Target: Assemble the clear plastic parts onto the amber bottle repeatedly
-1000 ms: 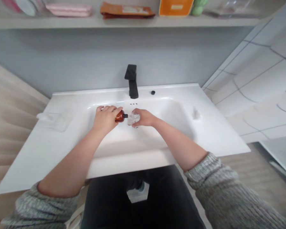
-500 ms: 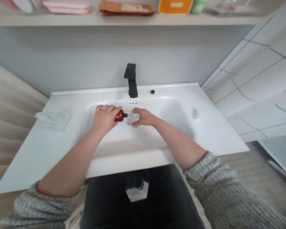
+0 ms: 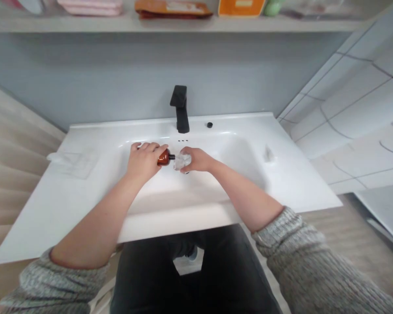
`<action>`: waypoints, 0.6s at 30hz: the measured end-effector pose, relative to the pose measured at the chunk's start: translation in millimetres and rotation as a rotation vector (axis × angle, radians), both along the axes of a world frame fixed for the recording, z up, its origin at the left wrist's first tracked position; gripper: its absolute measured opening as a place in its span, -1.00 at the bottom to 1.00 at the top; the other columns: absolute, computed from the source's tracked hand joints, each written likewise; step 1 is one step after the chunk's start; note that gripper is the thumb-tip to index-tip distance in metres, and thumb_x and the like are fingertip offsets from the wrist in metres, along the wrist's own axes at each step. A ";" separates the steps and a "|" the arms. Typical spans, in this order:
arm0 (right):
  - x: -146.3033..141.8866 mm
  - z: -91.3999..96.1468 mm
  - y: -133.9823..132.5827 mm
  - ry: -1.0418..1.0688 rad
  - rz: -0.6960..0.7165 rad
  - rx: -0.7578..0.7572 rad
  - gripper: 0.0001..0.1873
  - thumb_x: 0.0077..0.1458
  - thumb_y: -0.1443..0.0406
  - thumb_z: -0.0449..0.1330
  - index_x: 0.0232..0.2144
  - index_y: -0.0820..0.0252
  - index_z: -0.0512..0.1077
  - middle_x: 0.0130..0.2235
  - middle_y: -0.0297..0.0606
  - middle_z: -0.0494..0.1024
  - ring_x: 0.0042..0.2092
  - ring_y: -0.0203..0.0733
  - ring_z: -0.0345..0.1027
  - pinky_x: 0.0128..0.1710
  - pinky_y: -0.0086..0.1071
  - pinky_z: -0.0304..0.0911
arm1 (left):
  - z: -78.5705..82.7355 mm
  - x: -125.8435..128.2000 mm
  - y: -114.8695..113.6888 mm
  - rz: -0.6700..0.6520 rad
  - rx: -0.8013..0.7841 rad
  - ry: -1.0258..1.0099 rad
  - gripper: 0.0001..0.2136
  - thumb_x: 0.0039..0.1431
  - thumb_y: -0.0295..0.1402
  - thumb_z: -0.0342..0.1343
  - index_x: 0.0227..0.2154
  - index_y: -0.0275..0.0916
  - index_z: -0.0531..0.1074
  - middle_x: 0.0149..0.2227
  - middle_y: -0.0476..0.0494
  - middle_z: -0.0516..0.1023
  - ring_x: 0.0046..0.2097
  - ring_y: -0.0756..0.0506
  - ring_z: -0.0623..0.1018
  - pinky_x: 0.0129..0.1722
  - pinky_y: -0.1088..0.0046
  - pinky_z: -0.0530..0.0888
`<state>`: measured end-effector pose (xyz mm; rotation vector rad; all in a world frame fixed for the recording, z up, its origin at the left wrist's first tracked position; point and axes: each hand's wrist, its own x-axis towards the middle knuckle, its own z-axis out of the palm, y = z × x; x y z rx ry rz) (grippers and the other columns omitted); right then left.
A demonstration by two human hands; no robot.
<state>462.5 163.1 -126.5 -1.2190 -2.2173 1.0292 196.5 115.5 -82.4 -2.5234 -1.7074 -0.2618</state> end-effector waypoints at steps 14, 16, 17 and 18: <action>-0.7 3.6 -0.5 -0.017 0.006 0.023 -0.31 -0.08 0.24 0.64 0.10 0.13 0.55 -0.03 -0.25 0.73 -0.04 0.00 0.63 -0.01 -0.26 0.47 | -4.9 -2.0 2.4 -0.019 0.031 -0.010 -0.34 0.19 -0.42 0.28 0.38 0.00 0.47 0.22 -0.34 0.63 0.27 -0.48 0.52 0.34 -0.18 0.17; -0.5 2.9 -0.2 -0.019 0.002 0.028 -0.31 -0.09 0.23 0.65 0.09 0.12 0.55 -0.03 -0.25 0.73 -0.04 0.01 0.63 -0.01 -0.24 0.47 | -5.3 -2.1 2.6 -0.018 0.038 -0.010 -0.34 0.19 -0.42 0.27 0.38 0.00 0.47 0.21 -0.33 0.64 0.26 -0.47 0.53 0.34 -0.18 0.17; -0.3 2.6 -0.2 -0.014 0.002 0.027 -0.31 -0.09 0.23 0.65 0.09 0.11 0.55 -0.04 -0.26 0.73 -0.04 0.01 0.63 -0.01 -0.24 0.47 | -5.4 -2.0 2.6 -0.015 0.039 -0.010 -0.35 0.19 -0.42 0.27 0.38 0.00 0.48 0.21 -0.33 0.65 0.26 -0.47 0.53 0.34 -0.18 0.17; -0.2 2.4 -0.4 -0.005 0.003 0.021 -0.32 -0.09 0.23 0.64 0.08 0.10 0.55 -0.05 -0.27 0.73 -0.05 0.01 0.63 -0.02 -0.24 0.48 | -5.3 -1.9 2.7 -0.012 0.039 -0.009 -0.35 0.19 -0.41 0.26 0.38 0.00 0.48 0.20 -0.33 0.65 0.26 -0.47 0.53 0.34 -0.18 0.17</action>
